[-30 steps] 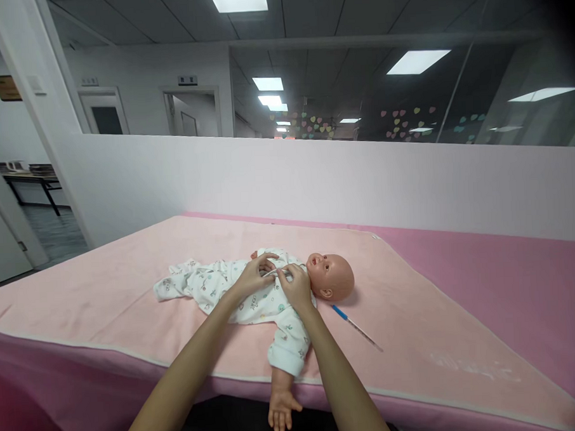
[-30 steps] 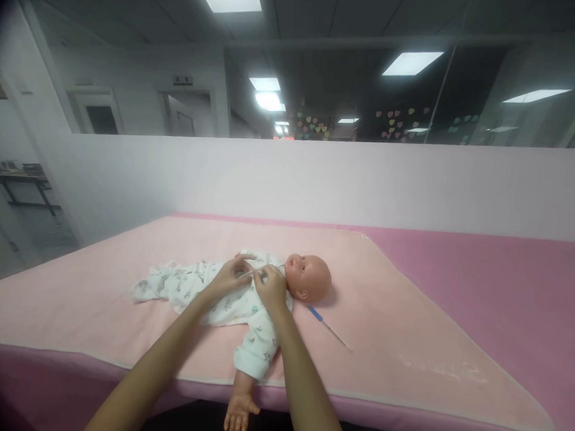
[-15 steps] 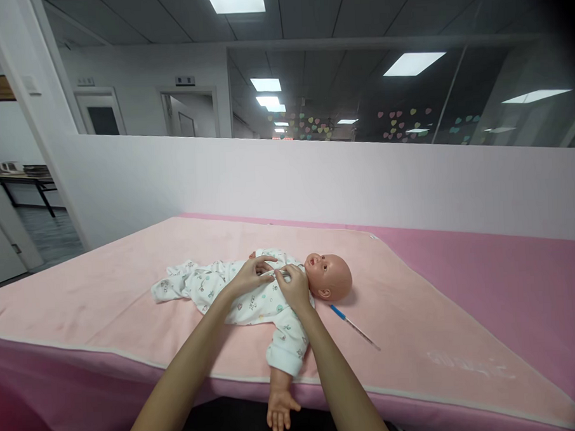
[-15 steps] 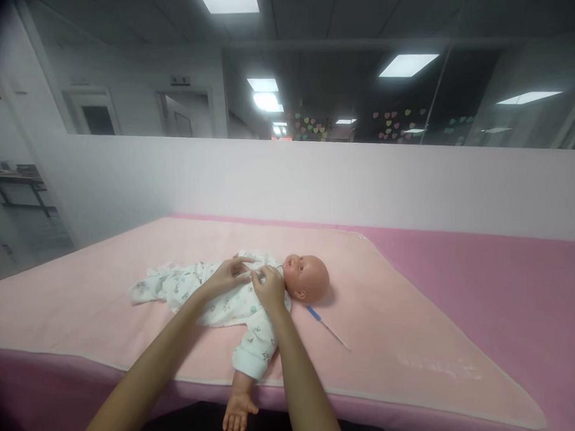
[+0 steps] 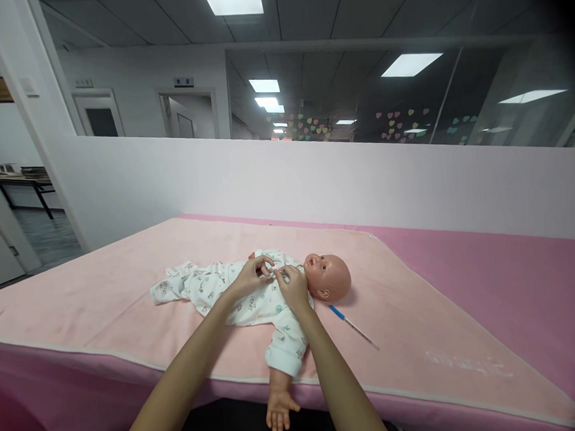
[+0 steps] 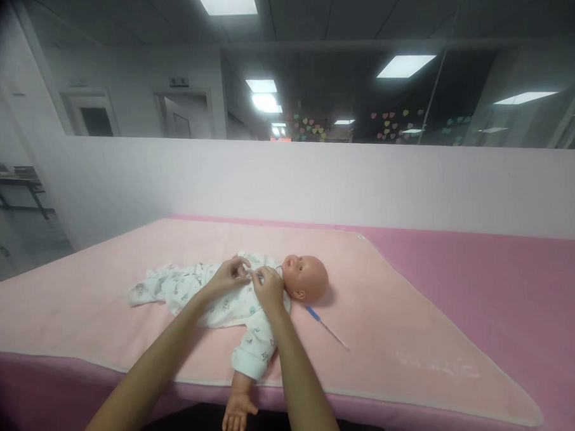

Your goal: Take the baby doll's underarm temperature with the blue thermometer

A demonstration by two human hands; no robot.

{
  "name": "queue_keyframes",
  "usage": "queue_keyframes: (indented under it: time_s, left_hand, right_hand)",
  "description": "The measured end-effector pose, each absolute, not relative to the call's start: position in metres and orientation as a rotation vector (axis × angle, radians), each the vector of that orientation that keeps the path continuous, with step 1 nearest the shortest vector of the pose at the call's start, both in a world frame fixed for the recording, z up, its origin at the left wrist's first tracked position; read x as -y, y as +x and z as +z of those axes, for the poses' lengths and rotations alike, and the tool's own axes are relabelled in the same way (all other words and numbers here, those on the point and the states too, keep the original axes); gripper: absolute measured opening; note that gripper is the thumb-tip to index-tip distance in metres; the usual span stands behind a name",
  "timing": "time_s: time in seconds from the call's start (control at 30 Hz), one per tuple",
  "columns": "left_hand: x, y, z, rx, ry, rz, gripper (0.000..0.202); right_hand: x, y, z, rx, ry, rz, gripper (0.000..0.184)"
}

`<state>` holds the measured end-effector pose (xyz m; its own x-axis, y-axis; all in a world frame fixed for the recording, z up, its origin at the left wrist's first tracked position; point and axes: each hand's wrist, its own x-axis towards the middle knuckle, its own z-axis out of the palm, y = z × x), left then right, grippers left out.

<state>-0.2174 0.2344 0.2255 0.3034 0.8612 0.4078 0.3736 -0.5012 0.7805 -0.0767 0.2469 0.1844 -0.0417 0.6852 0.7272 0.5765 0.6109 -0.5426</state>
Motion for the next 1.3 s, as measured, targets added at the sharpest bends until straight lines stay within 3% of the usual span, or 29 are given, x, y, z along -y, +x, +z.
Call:
queue_keyframes:
  time_s: [1.3]
  left_hand:
    - [-0.2360,-0.2166,0.2210,-1.087,1.927,1.185,0.034]
  right_hand:
    - [-0.2458,-0.0763,0.1846,1.712,-1.053,0.134,0.022]
